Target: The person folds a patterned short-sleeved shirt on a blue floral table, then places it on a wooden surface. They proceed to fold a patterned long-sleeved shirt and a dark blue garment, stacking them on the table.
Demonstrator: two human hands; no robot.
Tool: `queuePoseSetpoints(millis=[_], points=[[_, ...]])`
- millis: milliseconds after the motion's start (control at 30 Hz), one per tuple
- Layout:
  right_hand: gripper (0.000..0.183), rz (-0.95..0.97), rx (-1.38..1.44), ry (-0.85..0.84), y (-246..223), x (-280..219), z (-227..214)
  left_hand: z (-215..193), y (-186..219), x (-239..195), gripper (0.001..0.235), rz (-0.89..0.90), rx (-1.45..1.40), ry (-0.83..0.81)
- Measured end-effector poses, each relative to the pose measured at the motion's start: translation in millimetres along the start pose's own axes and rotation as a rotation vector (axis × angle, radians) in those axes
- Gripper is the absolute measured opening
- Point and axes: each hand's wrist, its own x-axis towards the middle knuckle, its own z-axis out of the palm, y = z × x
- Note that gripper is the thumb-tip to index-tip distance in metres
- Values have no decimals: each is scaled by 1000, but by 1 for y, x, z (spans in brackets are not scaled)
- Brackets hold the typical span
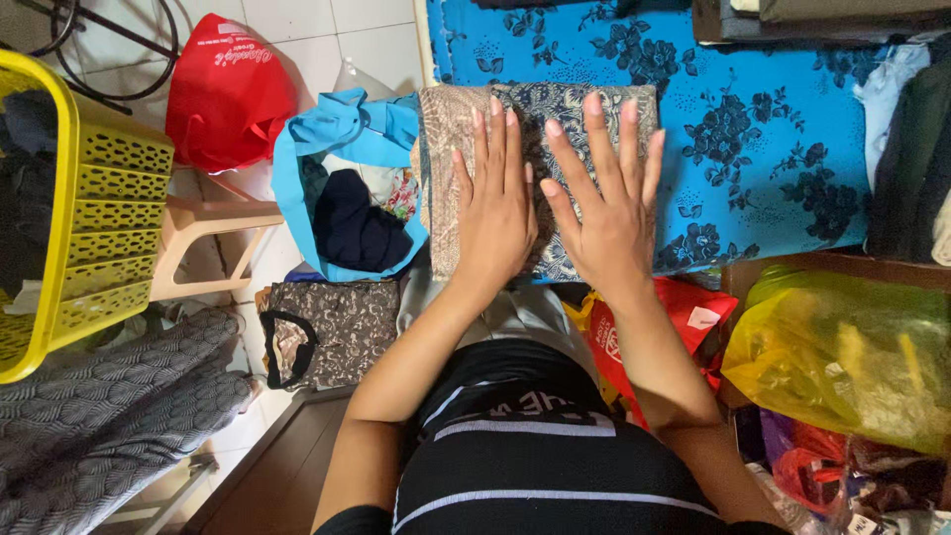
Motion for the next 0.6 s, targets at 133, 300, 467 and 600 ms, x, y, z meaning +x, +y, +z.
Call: queuePoseSetpoints(millis=[133, 300, 467, 600], points=[[48, -35, -16, -123, 22, 19, 47, 18, -20, 2, 62, -27, 160, 31], [50, 12, -33, -239, 34, 12, 80, 25, -44, -8, 64, -81, 198, -7], [60, 125, -25, -317, 62, 26, 73, 29, -45, -9, 65, -95, 196, 32], [65, 321, 92, -269, 112, 31, 58, 25, -49, -8, 64, -112, 172, -1]])
